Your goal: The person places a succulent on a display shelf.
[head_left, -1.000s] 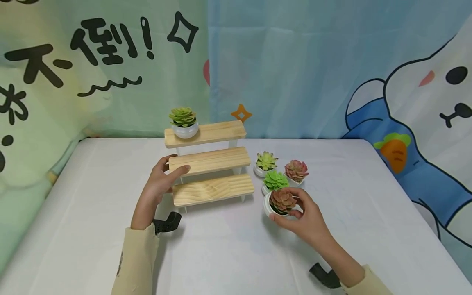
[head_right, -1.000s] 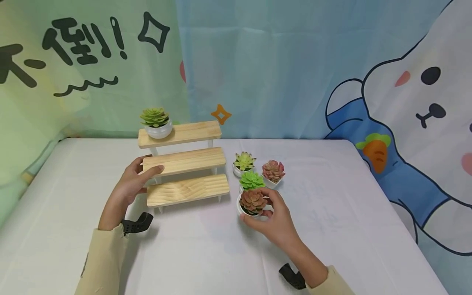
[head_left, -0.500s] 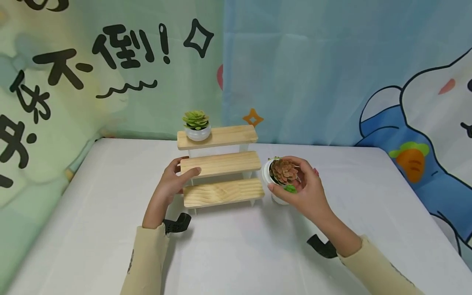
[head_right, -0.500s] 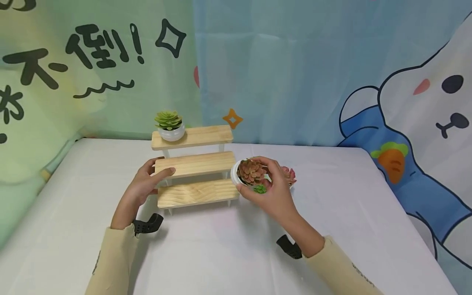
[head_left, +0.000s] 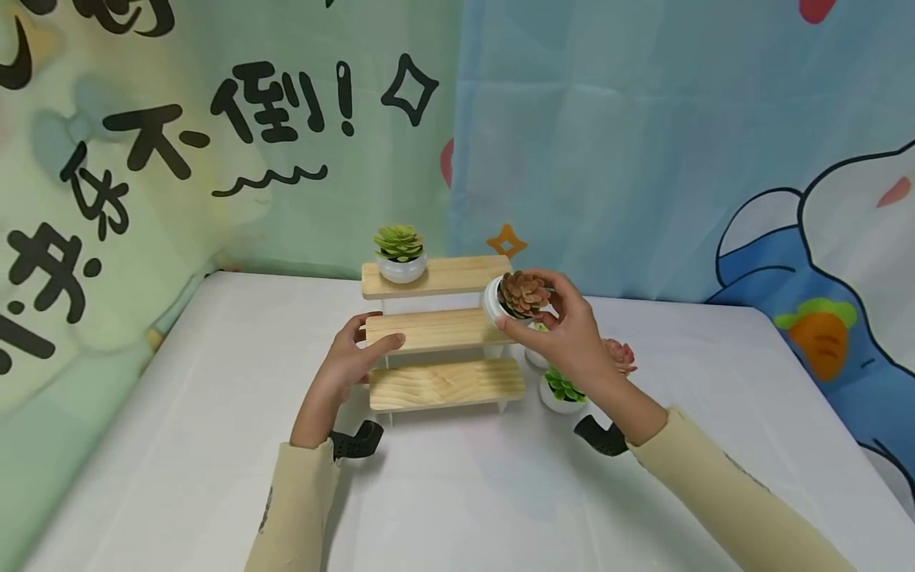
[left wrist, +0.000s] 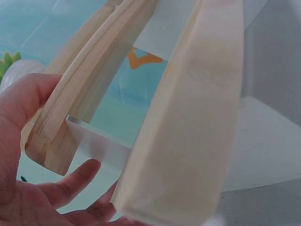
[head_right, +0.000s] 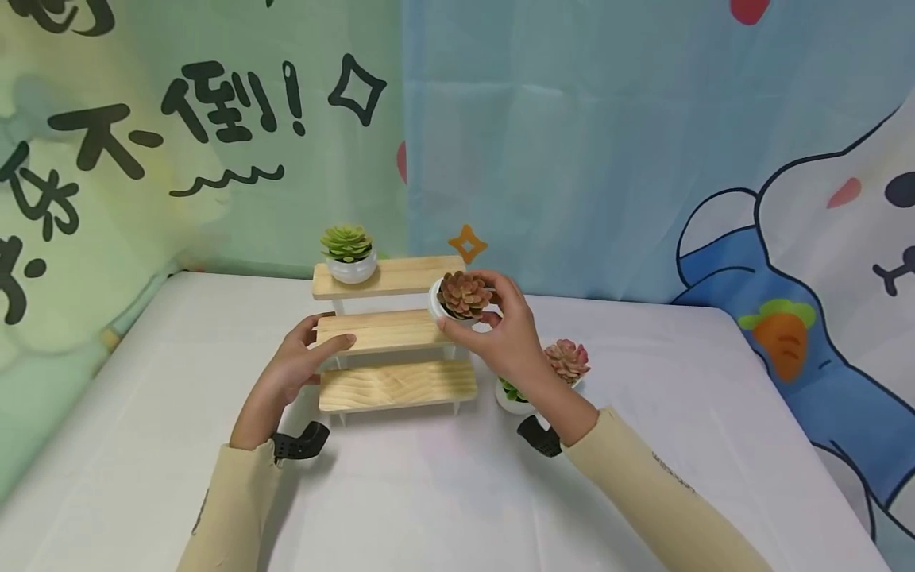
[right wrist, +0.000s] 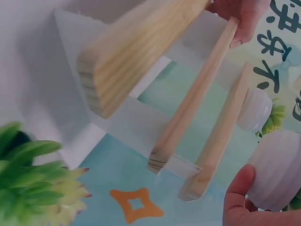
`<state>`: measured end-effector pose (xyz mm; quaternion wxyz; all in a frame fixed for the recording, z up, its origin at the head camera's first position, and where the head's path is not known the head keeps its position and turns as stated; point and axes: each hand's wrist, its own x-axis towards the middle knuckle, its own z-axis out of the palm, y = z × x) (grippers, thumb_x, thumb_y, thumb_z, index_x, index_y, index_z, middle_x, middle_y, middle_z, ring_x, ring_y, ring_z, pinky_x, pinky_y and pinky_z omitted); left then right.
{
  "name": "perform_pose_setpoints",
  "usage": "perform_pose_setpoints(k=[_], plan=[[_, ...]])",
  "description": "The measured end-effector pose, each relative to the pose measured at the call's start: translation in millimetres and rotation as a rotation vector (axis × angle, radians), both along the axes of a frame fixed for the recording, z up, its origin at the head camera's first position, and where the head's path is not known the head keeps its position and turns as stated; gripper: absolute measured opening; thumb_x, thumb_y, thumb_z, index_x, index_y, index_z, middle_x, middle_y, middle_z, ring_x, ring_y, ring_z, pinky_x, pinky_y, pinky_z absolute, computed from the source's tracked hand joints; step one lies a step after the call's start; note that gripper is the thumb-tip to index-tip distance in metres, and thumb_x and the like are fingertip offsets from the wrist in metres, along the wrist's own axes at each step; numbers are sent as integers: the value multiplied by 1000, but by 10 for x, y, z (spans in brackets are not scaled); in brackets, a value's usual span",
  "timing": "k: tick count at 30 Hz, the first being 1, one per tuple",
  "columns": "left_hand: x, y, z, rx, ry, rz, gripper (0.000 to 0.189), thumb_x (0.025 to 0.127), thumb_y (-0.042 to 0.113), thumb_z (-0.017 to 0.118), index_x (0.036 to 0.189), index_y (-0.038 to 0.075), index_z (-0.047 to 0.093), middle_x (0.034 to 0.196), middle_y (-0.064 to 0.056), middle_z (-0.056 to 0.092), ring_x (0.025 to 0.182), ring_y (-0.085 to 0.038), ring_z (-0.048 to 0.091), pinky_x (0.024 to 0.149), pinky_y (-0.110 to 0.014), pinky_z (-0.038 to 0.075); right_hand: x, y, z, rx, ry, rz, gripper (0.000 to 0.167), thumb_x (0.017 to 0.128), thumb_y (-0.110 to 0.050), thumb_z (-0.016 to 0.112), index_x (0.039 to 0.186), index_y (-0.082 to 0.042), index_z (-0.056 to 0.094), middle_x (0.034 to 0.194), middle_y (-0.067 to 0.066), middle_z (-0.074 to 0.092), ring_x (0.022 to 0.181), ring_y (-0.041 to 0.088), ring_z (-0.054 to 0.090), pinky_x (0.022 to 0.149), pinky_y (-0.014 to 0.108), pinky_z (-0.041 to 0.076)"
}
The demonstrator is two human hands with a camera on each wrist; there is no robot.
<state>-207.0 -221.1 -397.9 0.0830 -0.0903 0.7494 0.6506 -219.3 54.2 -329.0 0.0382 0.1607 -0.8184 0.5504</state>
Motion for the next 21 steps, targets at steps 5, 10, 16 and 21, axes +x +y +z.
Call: perform_pose_setpoints(k=[5,10,16,21], plan=[[-15,5,-14,5,7,1,69,89,28,68,148,9,36,133,-19,44,95,-27,54,60,-28,43,-160,-104,61,-29,28,-1,62,86,-8,73,140,-2,43,134,15,46,106,17,48,81,21,43],[-37,-18,-29,24,8,4,68,89,27,68,147,9,37,134,-20,43,95,-27,53,59,-28,43,-331,-239,109,-24,57,6,65,87,-9,71,143,0,40,139,19,42,116,29,46,92,36,41],[-30,-18,-42,18,11,2,69,89,28,68,148,9,36,143,-24,34,102,-31,49,60,-30,43,-521,-359,71,-18,19,19,70,87,-9,71,147,-1,35,140,21,41,113,33,48,93,41,41],[-40,-14,-51,8,23,4,69,89,30,69,147,10,38,143,-24,35,104,-32,49,59,-31,43,-632,-405,53,4,-29,16,67,88,-13,72,145,-3,39,135,17,46,103,21,47,85,32,40]])
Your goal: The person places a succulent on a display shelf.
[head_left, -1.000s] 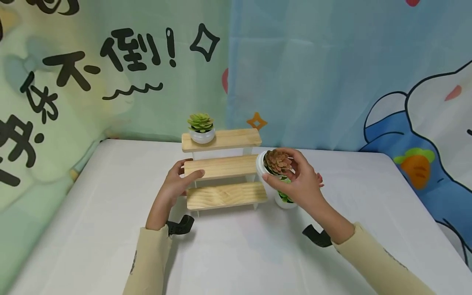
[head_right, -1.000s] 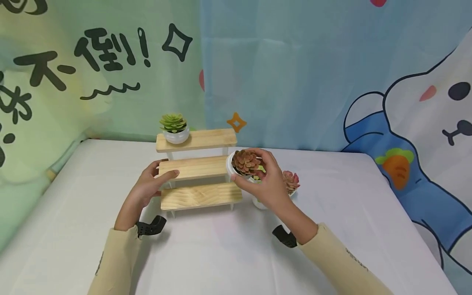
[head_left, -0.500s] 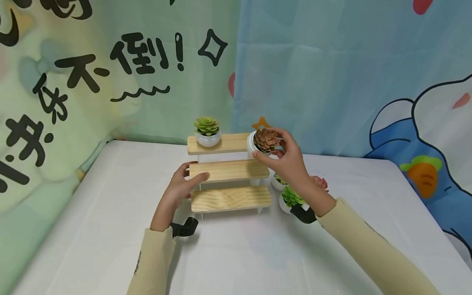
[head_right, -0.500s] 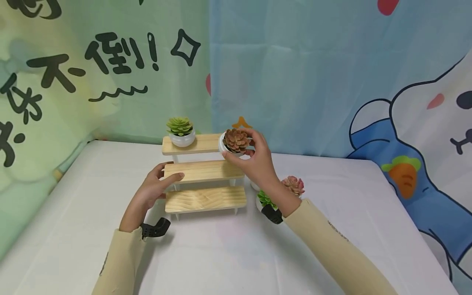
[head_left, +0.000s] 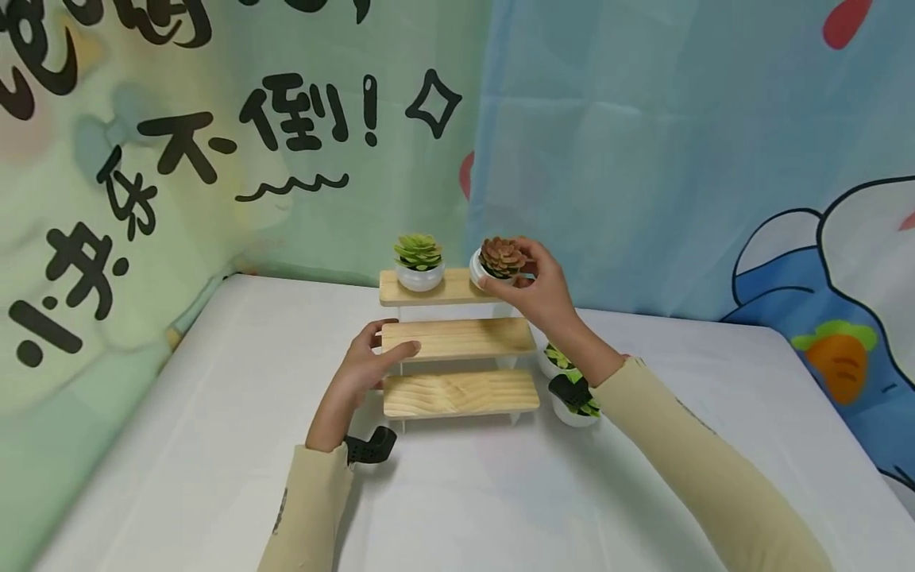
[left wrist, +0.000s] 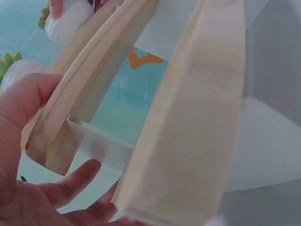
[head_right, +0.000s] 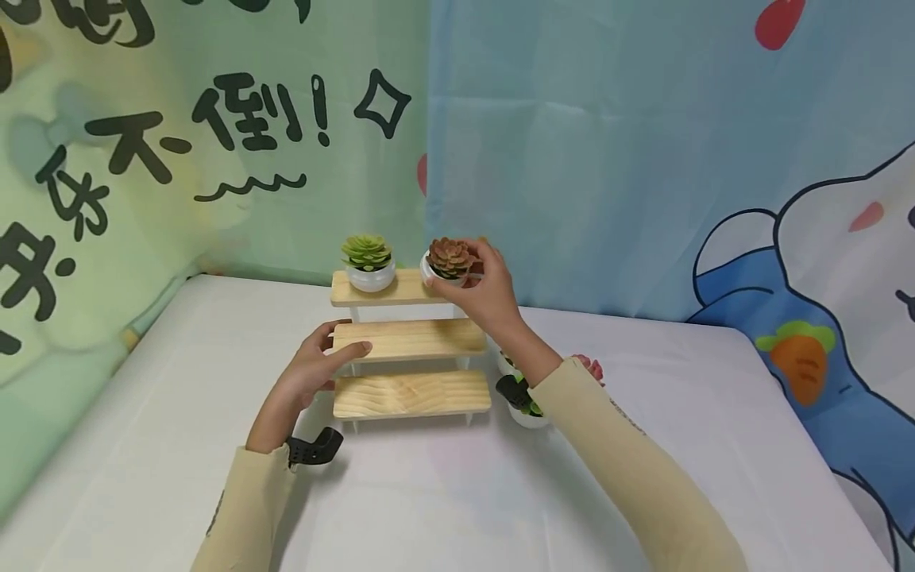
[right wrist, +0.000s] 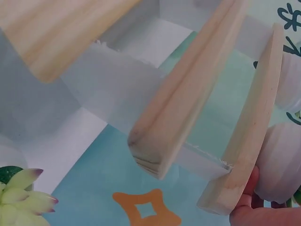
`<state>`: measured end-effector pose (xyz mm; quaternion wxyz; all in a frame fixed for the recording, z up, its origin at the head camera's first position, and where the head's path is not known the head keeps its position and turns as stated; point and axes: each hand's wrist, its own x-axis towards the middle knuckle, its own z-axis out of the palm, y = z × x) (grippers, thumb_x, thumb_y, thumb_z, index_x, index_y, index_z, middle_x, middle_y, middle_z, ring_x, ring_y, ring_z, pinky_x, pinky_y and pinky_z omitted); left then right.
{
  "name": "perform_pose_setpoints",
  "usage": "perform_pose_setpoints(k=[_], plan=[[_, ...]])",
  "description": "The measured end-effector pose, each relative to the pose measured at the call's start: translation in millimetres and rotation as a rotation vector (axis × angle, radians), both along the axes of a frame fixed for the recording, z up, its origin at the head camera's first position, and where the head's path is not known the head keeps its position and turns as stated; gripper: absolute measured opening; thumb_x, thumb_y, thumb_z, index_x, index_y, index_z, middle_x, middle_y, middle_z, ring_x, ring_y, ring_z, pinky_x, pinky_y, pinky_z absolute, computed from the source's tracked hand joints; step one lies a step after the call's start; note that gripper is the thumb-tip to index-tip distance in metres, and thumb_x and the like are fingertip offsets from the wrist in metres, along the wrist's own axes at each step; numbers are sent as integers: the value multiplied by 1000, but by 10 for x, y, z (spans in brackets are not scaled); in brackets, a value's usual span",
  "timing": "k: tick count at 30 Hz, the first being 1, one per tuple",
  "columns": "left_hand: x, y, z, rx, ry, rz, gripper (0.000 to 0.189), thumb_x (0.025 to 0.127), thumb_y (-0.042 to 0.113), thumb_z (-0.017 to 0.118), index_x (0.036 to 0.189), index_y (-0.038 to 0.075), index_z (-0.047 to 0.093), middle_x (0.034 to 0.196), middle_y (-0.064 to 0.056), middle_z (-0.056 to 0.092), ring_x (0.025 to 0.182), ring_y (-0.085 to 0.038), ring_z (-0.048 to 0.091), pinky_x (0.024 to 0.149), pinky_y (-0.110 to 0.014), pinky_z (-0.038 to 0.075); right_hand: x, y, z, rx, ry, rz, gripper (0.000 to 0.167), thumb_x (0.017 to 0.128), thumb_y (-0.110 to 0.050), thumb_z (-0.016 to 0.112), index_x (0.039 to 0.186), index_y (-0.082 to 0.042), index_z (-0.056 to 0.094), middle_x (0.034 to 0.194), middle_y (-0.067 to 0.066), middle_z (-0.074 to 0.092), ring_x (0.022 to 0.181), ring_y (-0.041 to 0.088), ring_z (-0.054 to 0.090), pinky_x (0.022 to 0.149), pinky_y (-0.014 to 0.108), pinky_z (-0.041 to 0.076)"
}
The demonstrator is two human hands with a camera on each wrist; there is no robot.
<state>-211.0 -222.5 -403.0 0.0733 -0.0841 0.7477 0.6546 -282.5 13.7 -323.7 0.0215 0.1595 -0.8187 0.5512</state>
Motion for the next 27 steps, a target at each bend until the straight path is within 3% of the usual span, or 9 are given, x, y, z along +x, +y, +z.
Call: perform_pose_setpoints(k=[8,15,21,27], plan=[[-4,13,-4,-11,11,11,69,88,31,69,147,10,39,140,-24,38,105,-34,51,62,-33,47,-71,-17,43,90,-21,23,62,89,-18,71,144,-4,43,131,18,49,96,20,48,83,34,42],[7,25,-1,-6,13,14,68,88,29,69,146,8,39,137,-23,41,101,-31,54,62,-33,49,-99,-23,71,141,-61,41,66,91,-19,69,147,-2,39,150,19,34,101,25,48,84,35,42],[13,34,6,0,13,14,69,88,28,69,147,8,38,136,-22,43,99,-30,55,59,-31,47,-119,-14,82,173,-74,60,65,91,-19,69,146,-2,39,135,20,46,100,25,47,83,37,41],[8,26,-5,-2,12,17,69,88,27,69,146,9,38,132,-21,45,94,-27,56,56,-29,46,-117,-22,95,165,-79,81,63,92,-19,68,145,-1,40,132,20,46,100,27,47,84,38,41]])
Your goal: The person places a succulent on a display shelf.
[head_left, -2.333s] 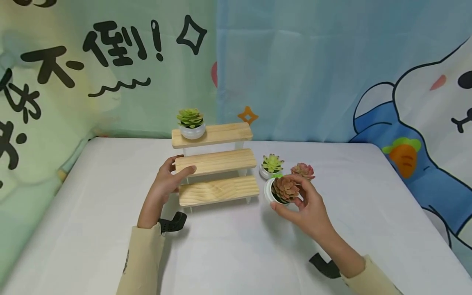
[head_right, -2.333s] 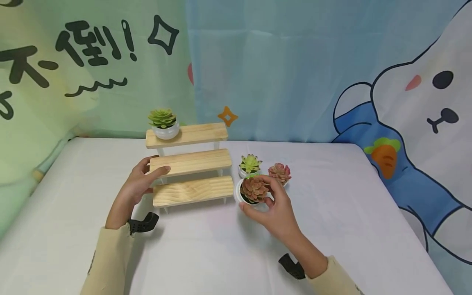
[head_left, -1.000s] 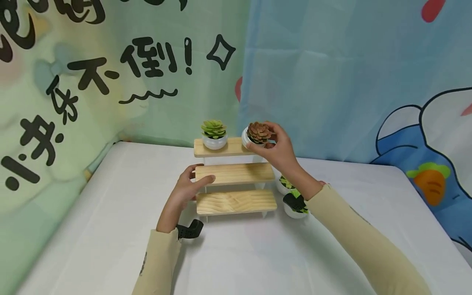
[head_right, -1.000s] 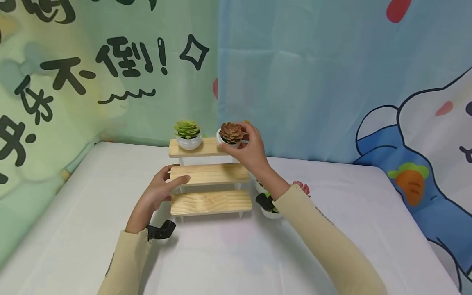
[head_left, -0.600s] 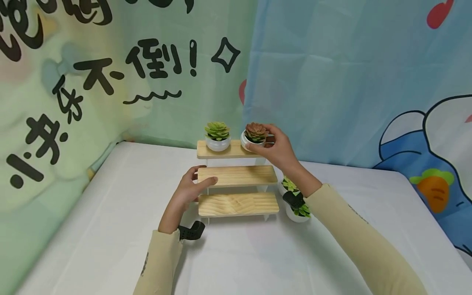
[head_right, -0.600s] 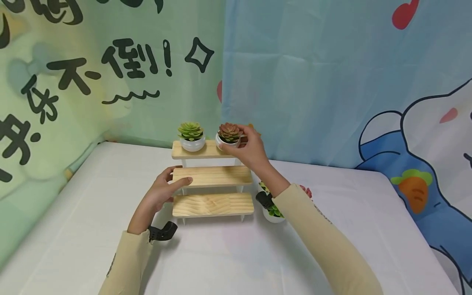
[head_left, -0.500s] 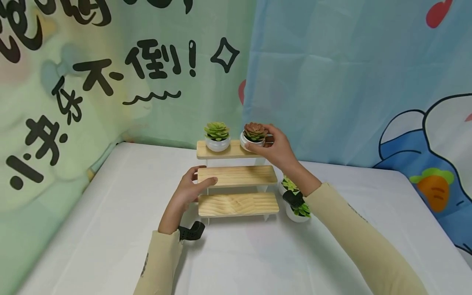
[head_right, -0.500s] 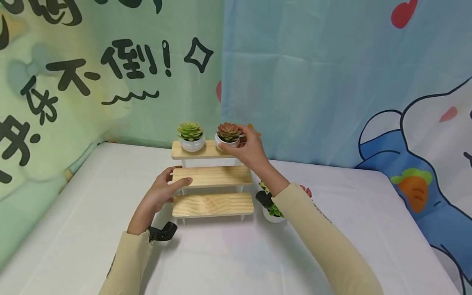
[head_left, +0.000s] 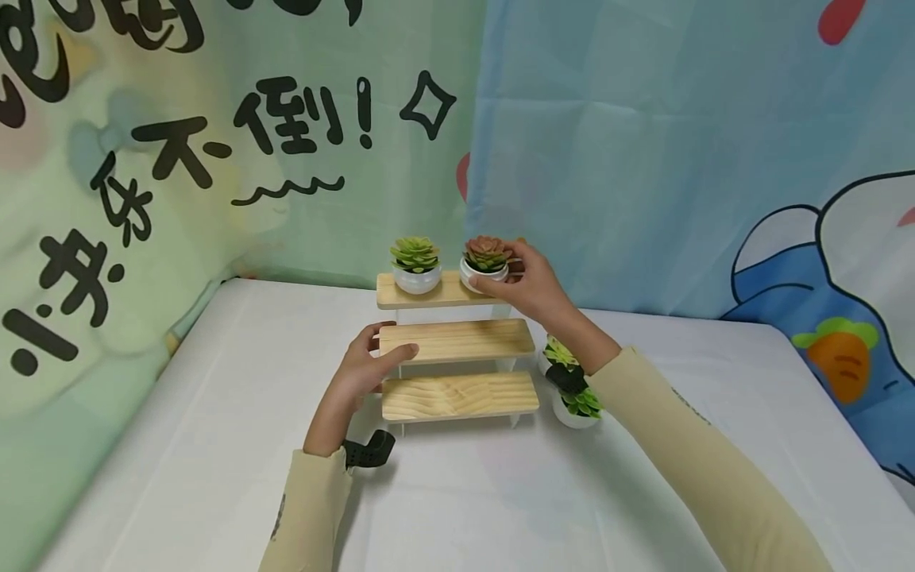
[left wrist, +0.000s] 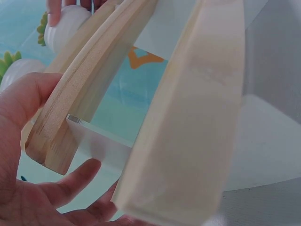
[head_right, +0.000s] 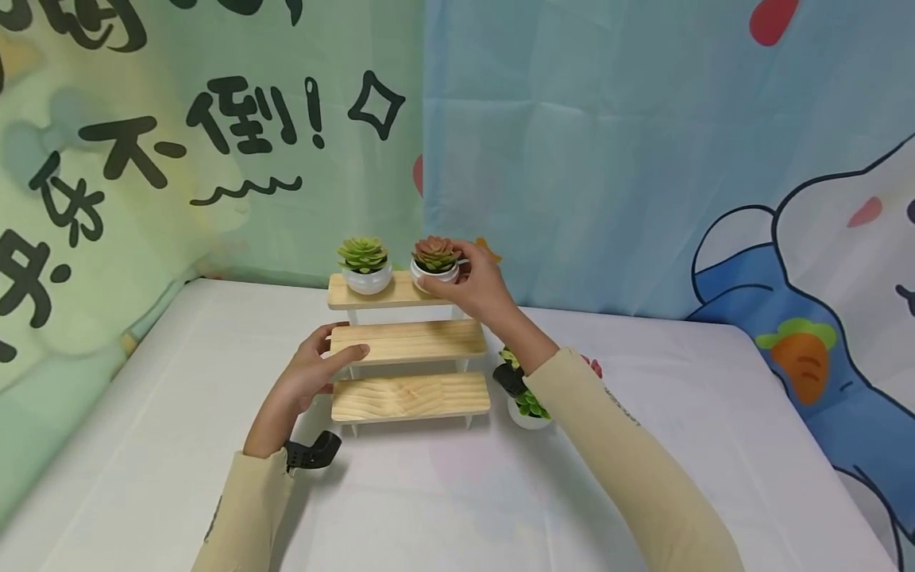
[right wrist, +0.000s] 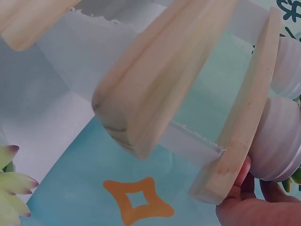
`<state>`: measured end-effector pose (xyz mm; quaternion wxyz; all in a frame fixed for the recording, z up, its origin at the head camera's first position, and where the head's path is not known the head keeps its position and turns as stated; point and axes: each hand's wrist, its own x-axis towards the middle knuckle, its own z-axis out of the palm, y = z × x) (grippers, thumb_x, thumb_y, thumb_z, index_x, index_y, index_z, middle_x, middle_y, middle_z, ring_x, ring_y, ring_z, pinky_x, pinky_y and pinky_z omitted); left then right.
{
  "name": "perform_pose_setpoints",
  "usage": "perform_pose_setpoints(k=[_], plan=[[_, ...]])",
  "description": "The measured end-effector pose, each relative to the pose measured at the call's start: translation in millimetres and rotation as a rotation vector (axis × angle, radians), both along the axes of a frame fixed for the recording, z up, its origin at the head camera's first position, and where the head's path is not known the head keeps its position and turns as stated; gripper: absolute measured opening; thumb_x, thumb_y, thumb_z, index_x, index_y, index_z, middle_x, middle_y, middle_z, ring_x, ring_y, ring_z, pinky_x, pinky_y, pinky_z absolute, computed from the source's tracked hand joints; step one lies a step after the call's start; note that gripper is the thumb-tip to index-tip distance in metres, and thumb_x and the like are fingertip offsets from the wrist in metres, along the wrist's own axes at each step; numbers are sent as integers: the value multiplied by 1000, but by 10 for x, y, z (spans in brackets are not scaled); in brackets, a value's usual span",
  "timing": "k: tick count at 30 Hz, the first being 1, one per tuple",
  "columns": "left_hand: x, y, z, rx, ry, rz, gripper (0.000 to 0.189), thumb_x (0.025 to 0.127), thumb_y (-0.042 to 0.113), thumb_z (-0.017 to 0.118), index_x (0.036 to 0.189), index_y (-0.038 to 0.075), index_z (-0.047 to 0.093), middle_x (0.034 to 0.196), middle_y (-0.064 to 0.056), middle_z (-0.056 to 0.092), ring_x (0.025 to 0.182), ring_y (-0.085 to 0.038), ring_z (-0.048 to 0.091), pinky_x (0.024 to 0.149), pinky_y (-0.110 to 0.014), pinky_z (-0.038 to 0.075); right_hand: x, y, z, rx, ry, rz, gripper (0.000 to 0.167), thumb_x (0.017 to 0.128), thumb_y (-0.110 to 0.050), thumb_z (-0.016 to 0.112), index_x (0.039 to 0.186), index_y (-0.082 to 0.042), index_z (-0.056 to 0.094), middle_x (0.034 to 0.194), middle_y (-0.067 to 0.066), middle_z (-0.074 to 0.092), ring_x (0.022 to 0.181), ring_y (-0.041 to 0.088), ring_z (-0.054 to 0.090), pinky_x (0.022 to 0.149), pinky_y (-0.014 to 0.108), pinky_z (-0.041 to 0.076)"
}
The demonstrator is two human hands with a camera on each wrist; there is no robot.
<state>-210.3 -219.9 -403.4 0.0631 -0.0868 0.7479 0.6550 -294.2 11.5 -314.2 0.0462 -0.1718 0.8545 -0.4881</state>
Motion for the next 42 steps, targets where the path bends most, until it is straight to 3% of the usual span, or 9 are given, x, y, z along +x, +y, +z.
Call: perform_pose_setpoints(k=[7,14,18,24,29,34,42], plan=[[-6,-5,1,7,2,0,68,88,27,69,146,9,39,131,-20,47,96,-28,57,57,-29,47,2,-10,-28,-28,-10,-15,67,92,-20,69,148,-3,37,133,20,47,93,24,44,79,35,40],[11,12,11,0,-18,-3,68,88,28,70,146,10,38,135,-20,43,97,-28,56,61,-31,47,50,32,-109,-106,66,-29,79,88,-17,73,150,-4,27,143,21,29,111,31,43,84,34,41],[19,20,26,-18,-28,-3,69,88,29,69,147,10,37,141,-22,38,101,-31,52,64,-33,46,127,157,-52,-160,101,-38,78,88,-16,71,151,-6,26,149,18,24,117,31,42,83,30,41],[25,12,38,-19,-37,-5,71,89,30,69,148,9,35,145,-24,33,107,-35,50,70,-35,46,279,414,55,-136,161,-64,75,88,-15,71,150,-8,29,152,12,26,125,32,43,86,30,40],[35,-6,37,-25,-43,-12,72,90,30,68,149,9,33,148,-25,31,110,-36,49,69,-35,45,404,610,74,-162,168,-86,71,90,-14,70,150,-8,31,153,8,30,124,25,43,86,27,40],[43,-16,40,-31,-49,-13,72,90,31,68,150,10,32,148,-24,30,110,-36,48,69,-35,45,500,785,43,-169,165,-118,68,91,-16,69,148,-8,33,151,8,34,117,11,43,87,25,39],[37,18,44,-38,-56,-20,73,90,32,67,150,11,31,148,-23,30,112,-37,48,71,-37,46,613,1104,-29,-160,164,-244,61,91,-21,70,144,-13,41,147,7,36,112,3,47,81,15,42]])
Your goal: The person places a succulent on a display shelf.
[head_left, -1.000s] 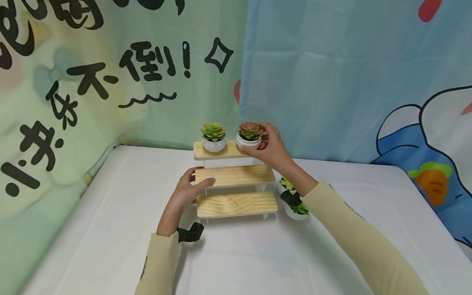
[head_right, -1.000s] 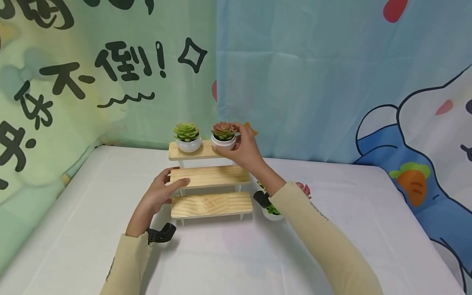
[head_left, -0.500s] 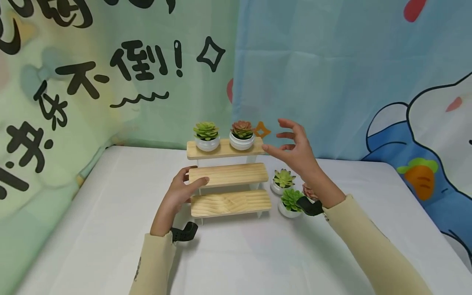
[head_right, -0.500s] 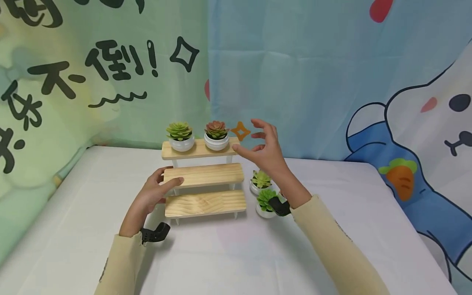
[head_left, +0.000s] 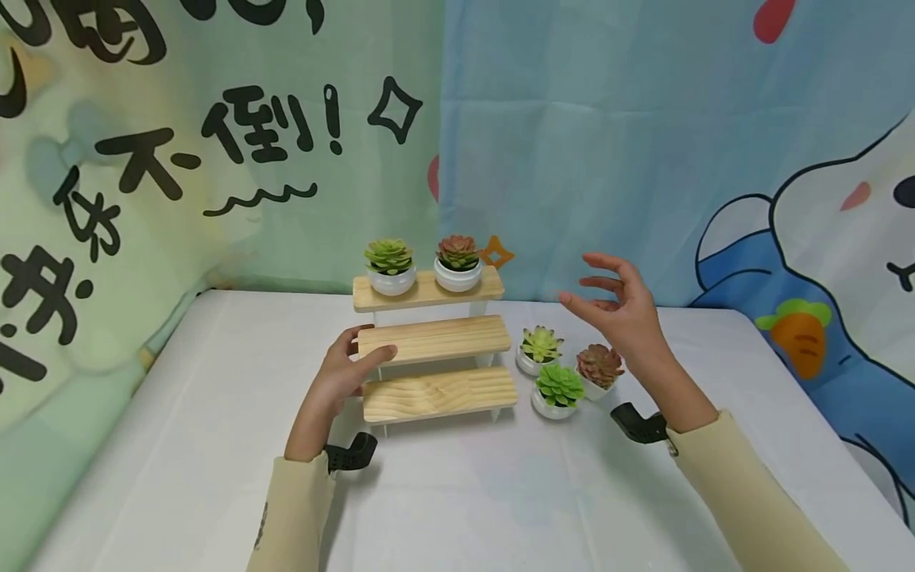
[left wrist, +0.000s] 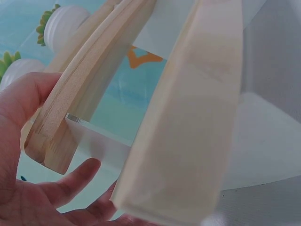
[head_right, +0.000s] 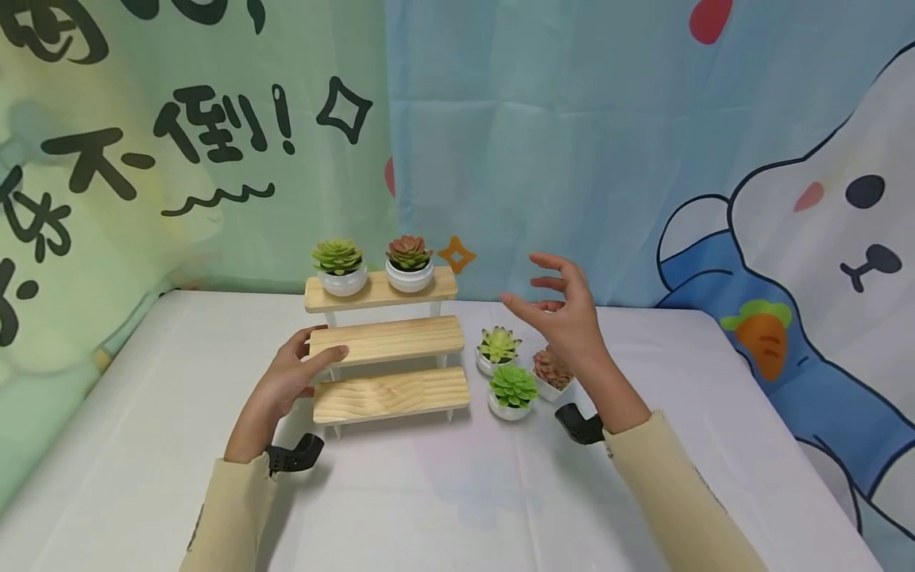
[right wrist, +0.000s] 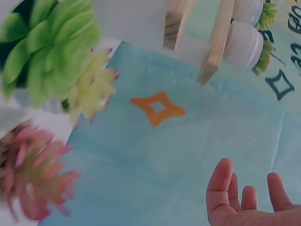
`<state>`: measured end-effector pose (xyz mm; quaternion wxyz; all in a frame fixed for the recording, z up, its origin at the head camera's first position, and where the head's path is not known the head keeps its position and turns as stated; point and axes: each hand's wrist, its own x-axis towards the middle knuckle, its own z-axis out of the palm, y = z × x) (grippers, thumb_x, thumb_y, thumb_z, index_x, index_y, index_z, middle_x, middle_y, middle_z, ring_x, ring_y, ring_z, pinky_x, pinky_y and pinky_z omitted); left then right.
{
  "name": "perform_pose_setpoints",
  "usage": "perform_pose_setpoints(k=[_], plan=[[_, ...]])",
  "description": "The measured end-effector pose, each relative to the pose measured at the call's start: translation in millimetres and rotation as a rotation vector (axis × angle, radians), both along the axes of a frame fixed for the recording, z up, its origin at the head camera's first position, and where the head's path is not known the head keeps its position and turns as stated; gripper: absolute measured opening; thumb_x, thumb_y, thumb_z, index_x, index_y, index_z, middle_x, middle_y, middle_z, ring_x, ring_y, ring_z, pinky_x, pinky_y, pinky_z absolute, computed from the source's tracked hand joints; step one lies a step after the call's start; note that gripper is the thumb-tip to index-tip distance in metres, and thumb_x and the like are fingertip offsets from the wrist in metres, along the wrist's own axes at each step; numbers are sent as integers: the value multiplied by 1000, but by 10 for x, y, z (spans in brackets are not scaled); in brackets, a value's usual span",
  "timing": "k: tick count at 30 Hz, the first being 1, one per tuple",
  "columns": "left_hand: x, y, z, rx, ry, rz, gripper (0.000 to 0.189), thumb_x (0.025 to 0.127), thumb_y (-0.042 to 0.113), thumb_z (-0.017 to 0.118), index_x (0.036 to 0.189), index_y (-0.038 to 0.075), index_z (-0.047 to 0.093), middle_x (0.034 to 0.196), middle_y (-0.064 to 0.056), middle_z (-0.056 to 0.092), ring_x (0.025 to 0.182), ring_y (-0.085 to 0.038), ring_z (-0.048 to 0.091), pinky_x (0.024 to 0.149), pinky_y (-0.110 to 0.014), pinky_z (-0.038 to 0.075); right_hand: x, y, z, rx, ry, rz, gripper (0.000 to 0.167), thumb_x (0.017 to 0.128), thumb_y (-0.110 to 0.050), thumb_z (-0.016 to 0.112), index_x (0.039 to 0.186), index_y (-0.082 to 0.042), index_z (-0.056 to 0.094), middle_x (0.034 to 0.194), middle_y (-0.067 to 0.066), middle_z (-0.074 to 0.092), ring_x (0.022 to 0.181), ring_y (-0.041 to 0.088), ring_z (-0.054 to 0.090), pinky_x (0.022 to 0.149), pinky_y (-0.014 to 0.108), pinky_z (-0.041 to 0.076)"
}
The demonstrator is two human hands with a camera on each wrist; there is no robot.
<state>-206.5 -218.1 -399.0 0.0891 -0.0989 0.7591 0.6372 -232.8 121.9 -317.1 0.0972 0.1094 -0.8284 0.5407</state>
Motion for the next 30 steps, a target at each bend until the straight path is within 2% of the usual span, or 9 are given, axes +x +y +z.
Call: perform_pose_setpoints(k=[5,7,10,12,16,21,25,28,30], plan=[[11,3,-4,1,-8,3,73,90,32,67,150,11,31,149,-23,28,113,-37,47,72,-38,46,70,217,-91,-10,-66,-83,57,92,-26,69,143,-21,44,151,10,27,115,8,44,80,16,42],[16,1,-3,1,-8,6,73,90,32,67,150,12,31,149,-23,28,112,-37,48,71,-36,46,89,301,-149,-22,-119,-109,57,93,-30,67,144,-24,42,154,12,21,122,15,41,88,23,42],[16,-2,1,6,-6,9,73,91,32,67,150,12,31,149,-23,29,113,-37,48,71,-36,46,104,408,-261,-47,-198,-144,60,94,-36,65,147,-23,39,157,12,17,130,22,34,101,40,39],[13,0,1,3,-6,9,74,90,32,67,151,11,30,149,-23,29,113,-37,48,71,-36,46,115,463,-347,-51,-232,-164,63,94,-38,64,148,-20,37,157,11,19,133,25,31,103,49,35],[4,7,-7,10,-12,5,74,90,31,67,151,11,30,148,-22,32,113,-36,49,71,-35,46,155,553,-498,-6,-282,-184,67,96,-32,63,150,-9,31,154,15,25,134,29,32,103,50,36],[1,16,-6,15,-12,11,73,90,30,67,150,11,31,144,-21,36,111,-34,51,69,-33,47,192,632,-630,54,-402,-133,74,95,-18,64,152,0,21,155,25,19,138,42,26,104,57,34],[12,16,2,18,-4,16,70,90,28,67,149,10,33,140,-20,40,110,-33,52,69,-33,48,198,659,-754,87,-481,-91,83,90,-19,70,152,0,18,156,27,16,136,43,28,99,49,40],[19,16,5,24,-3,11,69,91,28,66,148,9,33,138,-20,42,111,-34,52,69,-33,49,196,660,-854,86,-494,-86,83,89,-19,72,151,1,21,153,26,22,133,40,33,91,36,42],[22,13,11,26,-2,9,70,91,27,66,149,8,33,137,-20,42,111,-34,52,70,-34,49,189,661,-907,89,-494,-88,81,88,-18,72,149,3,23,151,26,24,131,40,34,89,34,42]])
